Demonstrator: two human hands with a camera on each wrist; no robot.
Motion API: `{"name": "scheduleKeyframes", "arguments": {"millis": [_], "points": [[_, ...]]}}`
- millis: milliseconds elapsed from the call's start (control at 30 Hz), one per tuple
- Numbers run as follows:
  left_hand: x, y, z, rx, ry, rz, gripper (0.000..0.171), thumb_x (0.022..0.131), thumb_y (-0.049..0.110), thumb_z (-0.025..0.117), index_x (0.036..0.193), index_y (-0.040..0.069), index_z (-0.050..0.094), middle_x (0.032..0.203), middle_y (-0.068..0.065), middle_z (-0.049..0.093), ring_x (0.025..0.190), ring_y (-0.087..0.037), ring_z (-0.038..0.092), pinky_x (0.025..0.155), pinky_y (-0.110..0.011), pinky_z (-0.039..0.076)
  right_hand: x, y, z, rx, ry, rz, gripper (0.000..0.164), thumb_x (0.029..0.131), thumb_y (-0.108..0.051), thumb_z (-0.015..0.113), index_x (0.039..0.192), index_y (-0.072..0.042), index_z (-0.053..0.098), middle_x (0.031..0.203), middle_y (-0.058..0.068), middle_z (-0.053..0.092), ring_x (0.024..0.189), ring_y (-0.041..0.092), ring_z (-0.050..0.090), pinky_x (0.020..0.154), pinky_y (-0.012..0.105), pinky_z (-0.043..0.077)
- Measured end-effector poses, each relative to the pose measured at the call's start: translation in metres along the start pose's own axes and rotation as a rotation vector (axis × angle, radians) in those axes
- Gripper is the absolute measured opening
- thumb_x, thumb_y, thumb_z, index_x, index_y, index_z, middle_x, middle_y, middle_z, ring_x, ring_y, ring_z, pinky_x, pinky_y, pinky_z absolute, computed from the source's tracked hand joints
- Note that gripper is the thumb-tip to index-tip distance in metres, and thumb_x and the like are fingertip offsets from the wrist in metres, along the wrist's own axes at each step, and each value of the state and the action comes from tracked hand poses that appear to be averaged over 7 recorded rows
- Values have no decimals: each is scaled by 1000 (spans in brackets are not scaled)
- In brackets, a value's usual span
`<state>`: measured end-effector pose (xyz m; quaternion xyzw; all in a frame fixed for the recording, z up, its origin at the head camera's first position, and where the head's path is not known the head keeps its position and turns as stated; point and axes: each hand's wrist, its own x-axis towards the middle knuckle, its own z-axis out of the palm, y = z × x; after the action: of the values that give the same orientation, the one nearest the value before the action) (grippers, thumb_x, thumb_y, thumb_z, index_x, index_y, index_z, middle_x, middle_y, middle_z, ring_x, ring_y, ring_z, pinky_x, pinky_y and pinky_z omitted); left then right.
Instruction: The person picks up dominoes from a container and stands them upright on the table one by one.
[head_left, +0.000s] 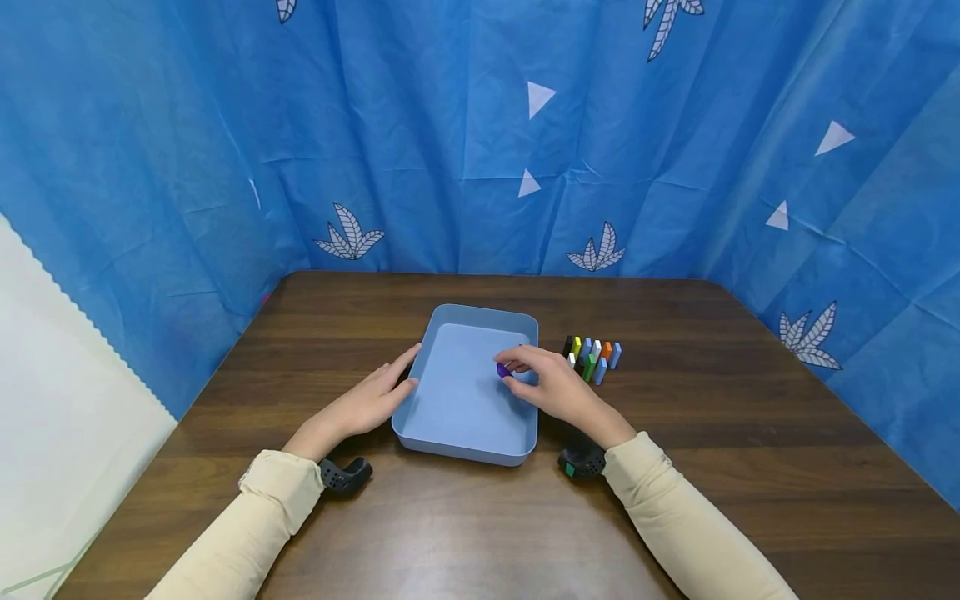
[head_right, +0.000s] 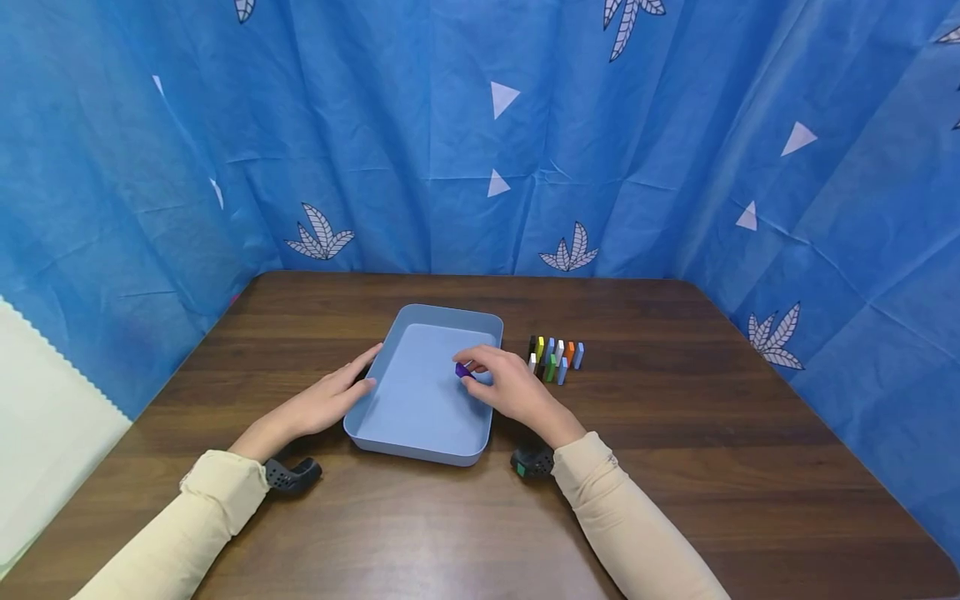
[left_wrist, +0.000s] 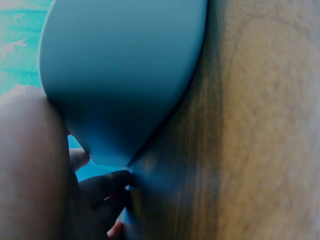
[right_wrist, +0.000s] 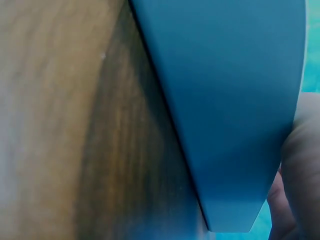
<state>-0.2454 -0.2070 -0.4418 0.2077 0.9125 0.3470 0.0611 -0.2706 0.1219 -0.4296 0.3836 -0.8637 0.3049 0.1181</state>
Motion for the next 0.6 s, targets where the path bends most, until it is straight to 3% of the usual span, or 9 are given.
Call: {"name": "scheduleKeyframes", "arguments": {"millis": [267,600], "points": [[1,0,-1,10,1,5,66,111,37,39,168,19,9,173,-9,15,158,-43,12,126,-62,11,-9,-1,-2,-10,46,-48,31,94,-7,75,125,-7,72,114,2,69,97,13,67,86,32,61],[1,-1,1,12,-2,-9,66,111,36,40,168,19,10,173,-10,16,157,-45,12,126,-64,12,-15,-4,-4,-6,38,-80,29,92,-4,76,121,-6,72,113,3,68,98,14,68,86,33,62]]}}
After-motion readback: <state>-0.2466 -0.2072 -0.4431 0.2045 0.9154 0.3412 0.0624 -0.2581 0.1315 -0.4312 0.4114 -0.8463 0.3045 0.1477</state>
